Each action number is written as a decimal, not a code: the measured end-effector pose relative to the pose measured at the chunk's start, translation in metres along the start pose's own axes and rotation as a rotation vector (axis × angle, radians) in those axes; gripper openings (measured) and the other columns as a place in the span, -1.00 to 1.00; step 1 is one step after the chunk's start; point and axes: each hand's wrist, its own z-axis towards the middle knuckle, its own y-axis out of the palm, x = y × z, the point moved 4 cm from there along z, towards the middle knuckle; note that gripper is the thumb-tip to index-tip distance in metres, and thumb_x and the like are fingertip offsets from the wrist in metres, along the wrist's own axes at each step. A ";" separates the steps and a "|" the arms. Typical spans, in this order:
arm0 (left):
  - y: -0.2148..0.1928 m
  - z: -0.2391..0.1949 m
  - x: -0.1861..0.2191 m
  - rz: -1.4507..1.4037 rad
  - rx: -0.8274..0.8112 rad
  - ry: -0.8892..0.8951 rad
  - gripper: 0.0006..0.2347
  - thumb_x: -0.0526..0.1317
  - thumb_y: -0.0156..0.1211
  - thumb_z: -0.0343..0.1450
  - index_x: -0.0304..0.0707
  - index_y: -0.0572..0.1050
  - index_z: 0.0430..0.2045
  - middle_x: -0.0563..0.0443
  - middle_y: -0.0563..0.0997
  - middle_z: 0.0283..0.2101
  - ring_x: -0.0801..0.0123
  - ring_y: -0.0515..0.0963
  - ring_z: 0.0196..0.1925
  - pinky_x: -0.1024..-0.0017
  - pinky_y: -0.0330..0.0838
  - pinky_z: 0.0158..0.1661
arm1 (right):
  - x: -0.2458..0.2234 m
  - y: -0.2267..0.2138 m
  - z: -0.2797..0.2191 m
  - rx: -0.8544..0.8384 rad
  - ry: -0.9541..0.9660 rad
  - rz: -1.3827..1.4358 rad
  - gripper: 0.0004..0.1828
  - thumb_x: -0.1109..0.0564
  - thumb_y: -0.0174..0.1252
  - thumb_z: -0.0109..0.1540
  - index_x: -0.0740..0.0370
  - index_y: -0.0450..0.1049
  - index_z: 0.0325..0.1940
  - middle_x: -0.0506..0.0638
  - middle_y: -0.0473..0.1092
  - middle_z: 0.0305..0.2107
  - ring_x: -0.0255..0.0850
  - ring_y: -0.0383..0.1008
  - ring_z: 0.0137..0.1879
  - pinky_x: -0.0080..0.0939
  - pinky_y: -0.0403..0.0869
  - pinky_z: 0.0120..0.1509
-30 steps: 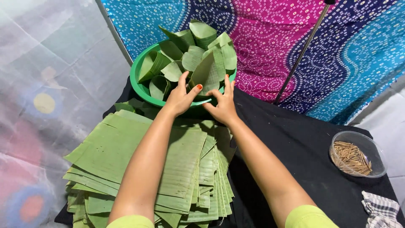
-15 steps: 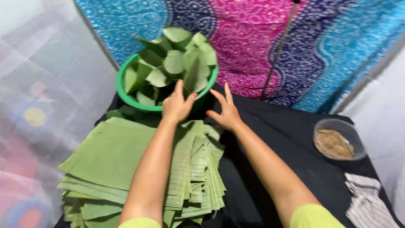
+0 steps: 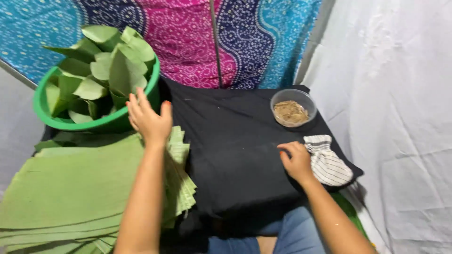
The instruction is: Preparing banana leaf cones by wiping them clean, folding them into a conical shape, and securing them with small wooden pins.
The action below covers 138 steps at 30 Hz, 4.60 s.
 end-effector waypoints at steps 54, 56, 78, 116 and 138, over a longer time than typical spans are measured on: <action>-0.214 -0.231 -0.048 0.161 0.198 -0.028 -0.85 -0.25 0.37 0.30 -0.04 0.67 -0.29 0.13 0.63 -0.17 0.18 0.65 -0.10 0.25 0.48 -0.09 | -0.010 0.008 -0.031 -0.057 -0.131 0.016 -0.85 0.16 0.28 0.20 -0.07 0.64 -0.18 -0.13 0.45 -0.29 -0.10 0.52 -0.01 -0.12 0.40 0.25; -0.215 -0.234 -0.050 0.140 0.184 -0.021 -0.85 -0.26 0.38 0.28 -0.08 0.67 -0.31 0.10 0.64 -0.16 0.17 0.65 -0.07 0.25 0.49 -0.07 | -0.054 0.013 -0.025 -0.036 -0.187 0.079 -0.82 0.17 0.30 0.19 -0.08 0.64 -0.17 -0.12 0.47 -0.27 -0.09 0.53 0.03 -0.12 0.40 0.24; -0.254 -0.133 -0.407 0.037 0.093 -1.012 -0.46 0.17 0.51 0.24 -0.13 0.48 -0.08 -0.10 0.58 -0.09 0.07 0.64 0.00 0.19 0.58 -0.10 | -0.416 0.145 -0.040 -0.533 -0.340 0.388 -0.63 0.06 0.41 0.09 0.06 0.54 -0.05 0.05 0.37 -0.13 0.02 0.60 -0.22 0.06 0.61 -0.05; -0.059 -0.302 0.044 -0.875 -0.731 -1.181 -0.57 -0.30 0.09 0.39 -0.73 0.29 0.10 -0.51 0.64 -0.21 0.03 0.75 -0.38 0.36 0.63 -0.44 | 0.048 -0.068 -0.044 0.100 0.302 -0.083 -0.78 0.08 0.33 0.13 -0.20 0.57 -0.16 -0.28 0.52 -0.06 -0.22 0.50 -0.01 -0.15 0.42 0.01; -0.061 -0.297 0.051 -0.836 -0.902 -1.271 -0.52 0.06 -0.26 0.52 -0.53 0.33 -0.03 -0.45 0.68 -0.31 0.11 0.75 -0.37 0.44 0.58 -0.49 | -0.175 -0.023 -0.027 0.037 -0.495 0.072 -0.58 0.14 0.17 0.16 -0.16 0.56 0.10 -0.14 0.53 -0.10 -0.08 0.54 0.05 -0.06 0.41 0.15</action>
